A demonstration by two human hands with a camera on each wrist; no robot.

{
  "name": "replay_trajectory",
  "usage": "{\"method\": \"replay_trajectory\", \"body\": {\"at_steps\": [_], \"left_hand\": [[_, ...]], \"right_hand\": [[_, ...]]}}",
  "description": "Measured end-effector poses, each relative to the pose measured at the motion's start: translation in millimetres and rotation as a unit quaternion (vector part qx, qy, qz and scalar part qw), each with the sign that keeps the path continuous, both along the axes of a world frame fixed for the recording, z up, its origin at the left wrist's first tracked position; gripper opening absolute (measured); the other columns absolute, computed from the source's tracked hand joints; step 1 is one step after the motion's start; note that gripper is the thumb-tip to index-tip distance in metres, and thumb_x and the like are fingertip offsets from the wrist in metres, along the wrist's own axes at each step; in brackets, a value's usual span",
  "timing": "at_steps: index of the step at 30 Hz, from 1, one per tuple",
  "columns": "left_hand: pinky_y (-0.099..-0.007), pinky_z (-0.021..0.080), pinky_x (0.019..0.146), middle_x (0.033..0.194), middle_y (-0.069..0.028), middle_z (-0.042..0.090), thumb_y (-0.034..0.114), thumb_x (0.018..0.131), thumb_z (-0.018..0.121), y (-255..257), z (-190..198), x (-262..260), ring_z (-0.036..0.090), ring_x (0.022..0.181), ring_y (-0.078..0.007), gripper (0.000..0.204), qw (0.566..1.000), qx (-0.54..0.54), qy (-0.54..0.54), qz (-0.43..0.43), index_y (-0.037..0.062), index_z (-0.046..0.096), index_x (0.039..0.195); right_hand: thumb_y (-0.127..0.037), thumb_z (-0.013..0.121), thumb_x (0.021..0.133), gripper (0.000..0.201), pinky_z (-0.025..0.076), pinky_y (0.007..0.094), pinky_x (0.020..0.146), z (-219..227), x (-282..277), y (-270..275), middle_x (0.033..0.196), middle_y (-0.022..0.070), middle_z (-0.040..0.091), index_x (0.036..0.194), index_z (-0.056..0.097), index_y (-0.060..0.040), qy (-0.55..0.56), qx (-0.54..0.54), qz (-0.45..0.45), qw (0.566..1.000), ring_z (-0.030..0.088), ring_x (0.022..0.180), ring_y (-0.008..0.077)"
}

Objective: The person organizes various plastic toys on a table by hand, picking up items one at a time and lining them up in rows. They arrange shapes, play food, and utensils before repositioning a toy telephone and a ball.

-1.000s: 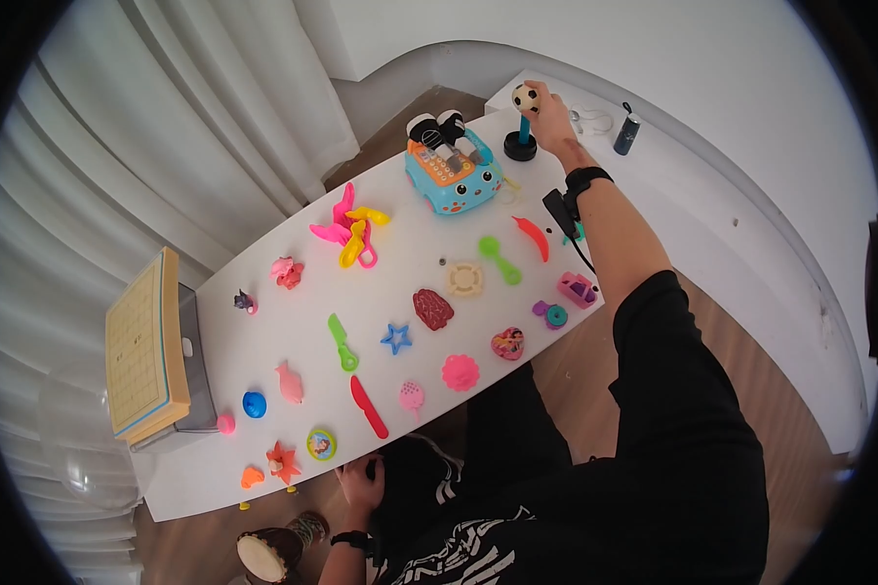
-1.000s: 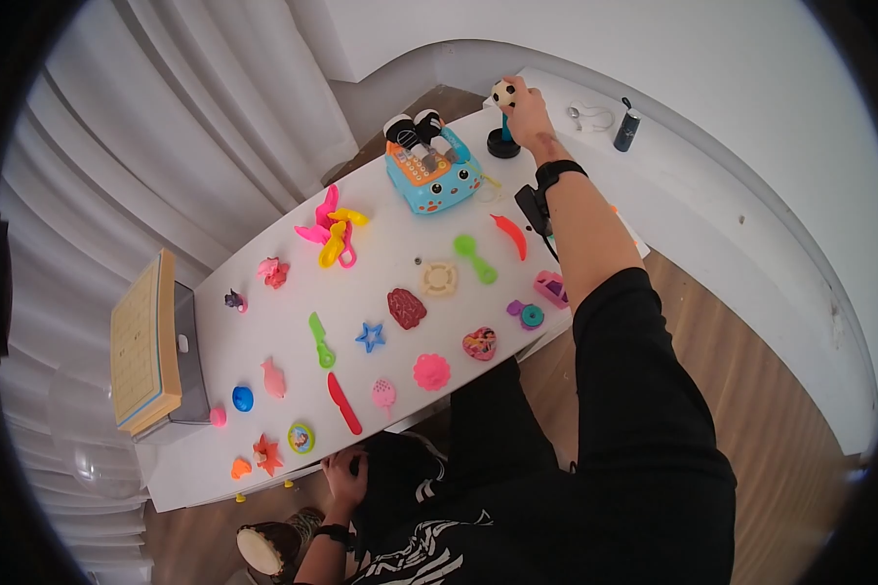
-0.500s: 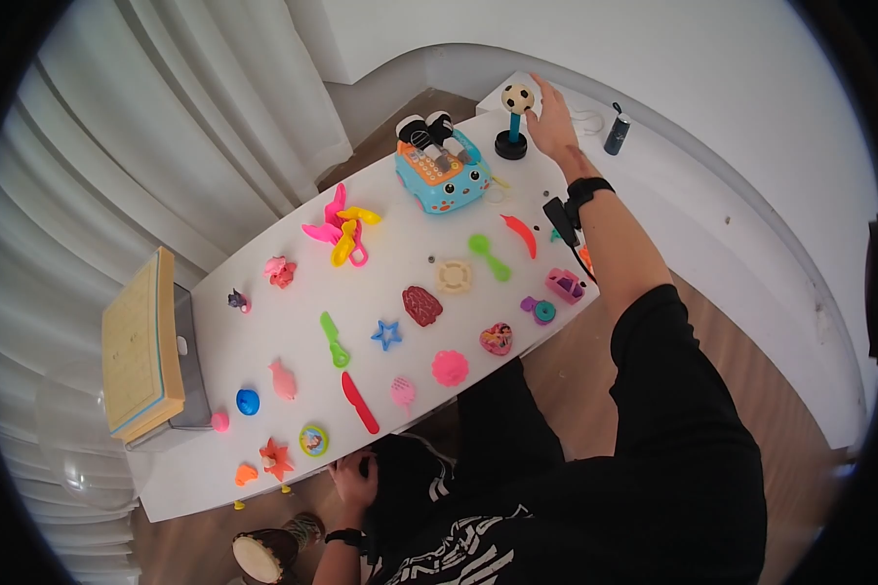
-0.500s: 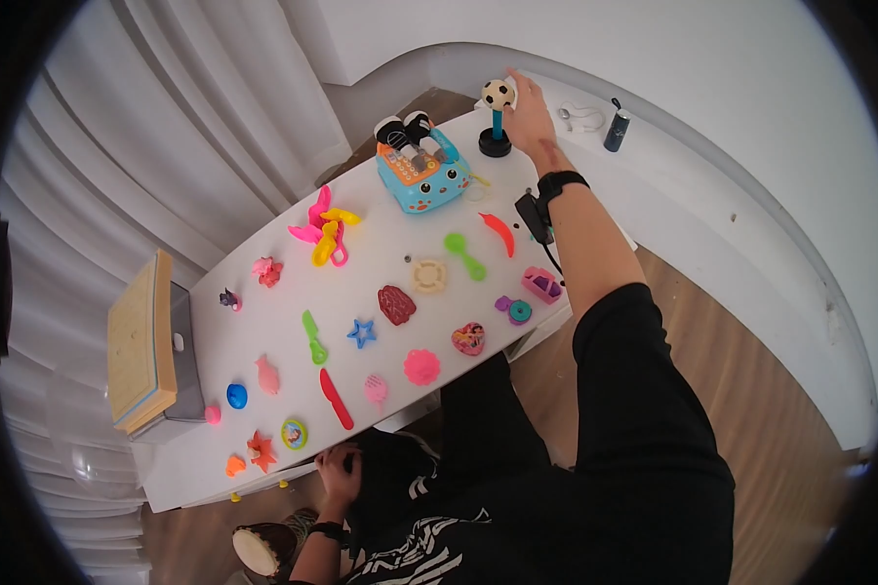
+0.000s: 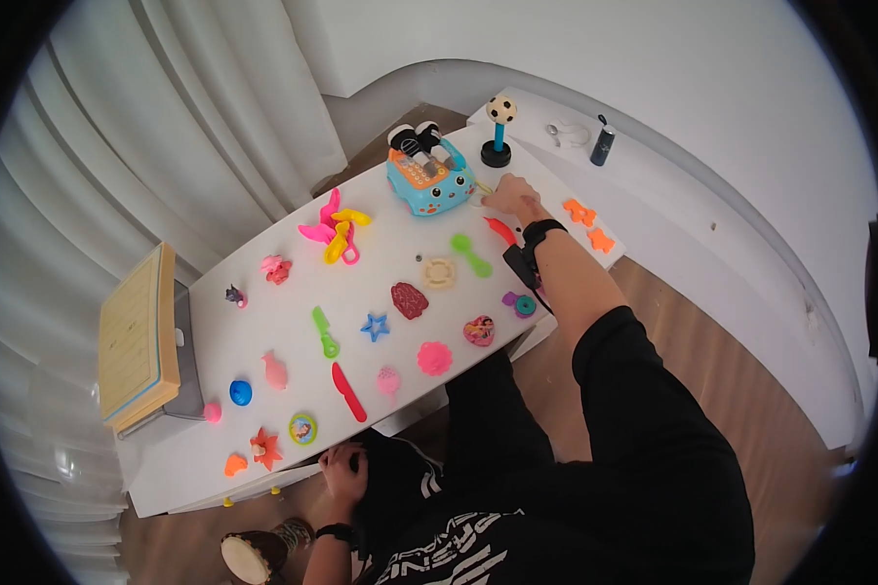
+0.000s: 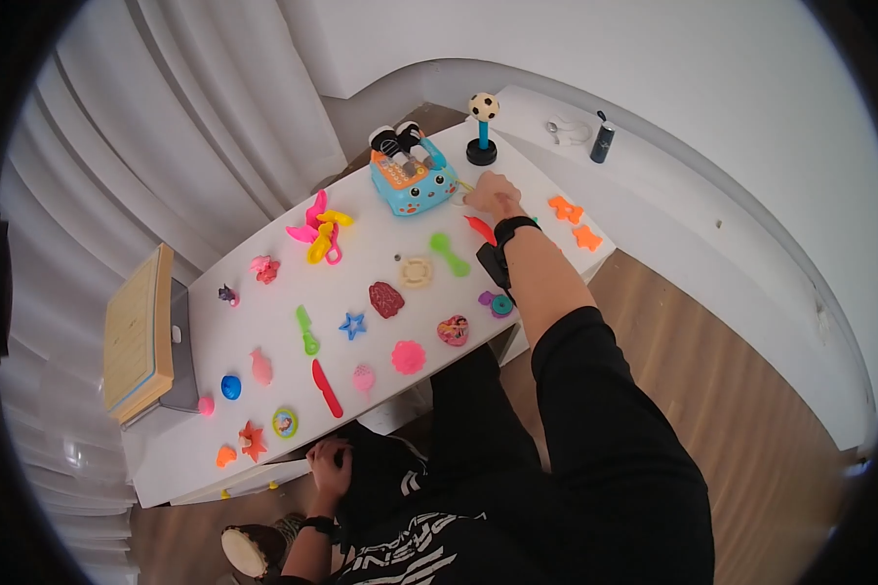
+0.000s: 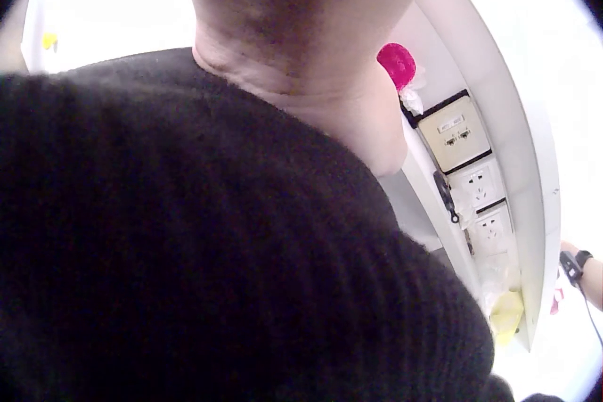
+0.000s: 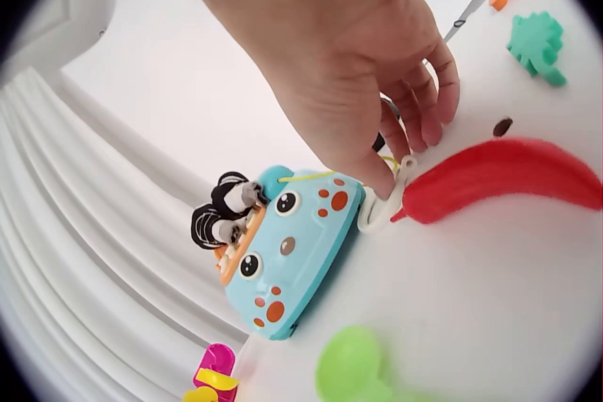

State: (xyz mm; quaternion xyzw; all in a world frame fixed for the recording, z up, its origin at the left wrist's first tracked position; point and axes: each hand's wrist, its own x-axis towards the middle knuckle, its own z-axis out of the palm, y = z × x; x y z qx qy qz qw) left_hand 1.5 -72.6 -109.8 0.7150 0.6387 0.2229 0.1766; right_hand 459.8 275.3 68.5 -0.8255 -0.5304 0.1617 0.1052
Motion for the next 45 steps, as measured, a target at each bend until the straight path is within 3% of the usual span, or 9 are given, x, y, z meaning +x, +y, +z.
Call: {"method": "replay_trajectory", "body": {"at_steps": [8, 13, 16, 21, 28, 30, 34, 37, 45], "left_hand": [[-0.0427, 0.035, 0.107, 0.110, -0.0024, 0.075, 0.020, 0.088, 0.067, -4.7, -0.9, -3.3, 0.062, 0.121, -0.0244, 0.012, 1.000, 0.006, -0.008, 0.009, 0.0121, 0.074, 0.095], [-0.0443, 0.034, 0.108, 0.112, -0.0014, 0.074, 0.020, 0.088, 0.067, -4.5, -2.8, -5.8, 0.061, 0.121, -0.0243, 0.012, 1.000, 0.009, 0.000, -0.005, 0.0144, 0.074, 0.095], [-0.0467, 0.032, 0.109, 0.118, 0.0001, 0.072, 0.027, 0.089, 0.068, -6.5, -3.6, -8.9, 0.056, 0.127, -0.0240, 0.016, 0.999, -0.022, 0.027, -0.032, 0.0165, 0.076, 0.097], [-0.0490, 0.029, 0.114, 0.116, 0.0014, 0.072, 0.038, 0.091, 0.068, -3.1, -11.5, -9.8, 0.055, 0.129, -0.0235, 0.025, 0.986, -0.035, 0.097, -0.127, 0.0178, 0.080, 0.098], [-0.0458, 0.034, 0.112, 0.111, -0.0029, 0.073, 0.042, 0.091, 0.066, -2.6, 3.4, 9.3, 0.061, 0.120, -0.0212, 0.031, 0.950, -0.114, 0.156, -0.246, 0.0155, 0.079, 0.099], [-0.0415, 0.038, 0.107, 0.107, -0.0034, 0.074, 0.041, 0.091, 0.066, -8.9, 5.4, 13.2, 0.063, 0.113, -0.0209, 0.032, 0.950, -0.141, 0.161, -0.229, 0.0140, 0.078, 0.102], [-0.0412, 0.040, 0.102, 0.102, -0.0049, 0.073, 0.035, 0.090, 0.067, -24.8, 2.6, 15.3, 0.064, 0.107, -0.0226, 0.027, 0.963, -0.086, 0.144, -0.209, 0.0118, 0.073, 0.101], [-0.0422, 0.041, 0.100, 0.099, -0.0052, 0.072, 0.036, 0.093, 0.067, -37.4, -6.4, 22.0, 0.064, 0.103, -0.0249, 0.026, 0.975, 0.004, 0.126, -0.182, 0.0109, 0.072, 0.097], [-0.0419, 0.042, 0.099, 0.095, -0.0082, 0.069, 0.032, 0.094, 0.068, -55.0, 6.4, 22.8, 0.064, 0.100, -0.0285, 0.025, 0.988, 0.033, 0.030, -0.149, 0.0073, 0.072, 0.090]], "right_hand": [[-0.035, 0.077, 0.082, 0.058, 0.055, 0.0435, 0.101, 6.1, -12.0, 1.8, 0.133, 0.0185, 0.068, 0.131, 0.068, -0.0051, -0.016, 0.004, -0.039, 0.999, 0.067, 0.123, 0.0330], [-0.030, 0.074, 0.083, 0.040, 0.056, 0.0433, 0.098, 32.6, 4.8, -10.8, 0.123, 0.0161, 0.074, 0.118, 0.075, -0.0095, -0.060, 0.079, -0.057, 0.993, 0.071, 0.117, 0.0320], [-0.038, 0.082, 0.077, 0.040, 0.059, 0.0440, 0.089, 58.3, 28.9, -18.8, 0.106, 0.0191, 0.076, 0.101, 0.077, -0.0062, 0.035, 0.172, 0.025, 0.984, 0.074, 0.103, 0.0339], [-0.026, 0.079, 0.091, 0.030, 0.054, 0.0258, 0.068, 113.6, -13.3, -98.8, 0.087, 0.0059, 0.073, 0.102, 0.071, 0.0002, 0.271, 0.200, 0.244, 0.909, 0.068, 0.078, 0.0103], [-0.014, 0.071, 0.097, 0.017, 0.057, 0.0283, 0.076, 54.9, -146.9, -235.4, 0.093, 0.0076, 0.074, 0.104, 0.067, 0.0014, 0.427, -0.152, 0.555, 0.697, 0.071, 0.083, 0.0118], [-0.010, 0.072, 0.096, 0.016, 0.059, 0.0295, 0.077, -14.7, -179.3, -271.6, 0.094, 0.0106, 0.075, 0.103, 0.067, 0.0028, 0.501, -0.219, 0.527, 0.651, 0.073, 0.084, 0.0141], [-0.011, 0.071, 0.098, 0.022, 0.060, 0.0284, 0.080, -134.0, -224.8, -320.1, 0.100, 0.0122, 0.075, 0.113, 0.066, 0.0049, 0.551, -0.251, 0.367, 0.706, 0.073, 0.087, 0.0156], [-0.012, 0.072, 0.098, 0.024, 0.060, 0.0277, 0.077, -159.9, -246.0, -329.4, 0.100, 0.0126, 0.075, 0.115, 0.068, 0.0054, 0.565, -0.219, 0.205, 0.768, 0.073, 0.085, 0.0157], [-0.013, 0.075, 0.095, 0.027, 0.058, 0.0253, 0.074, -169.2, -190.2, -313.3, 0.095, 0.0089, 0.074, 0.113, 0.072, 0.0055, 0.570, -0.053, 0.089, 0.815, 0.070, 0.082, 0.0132]]}}
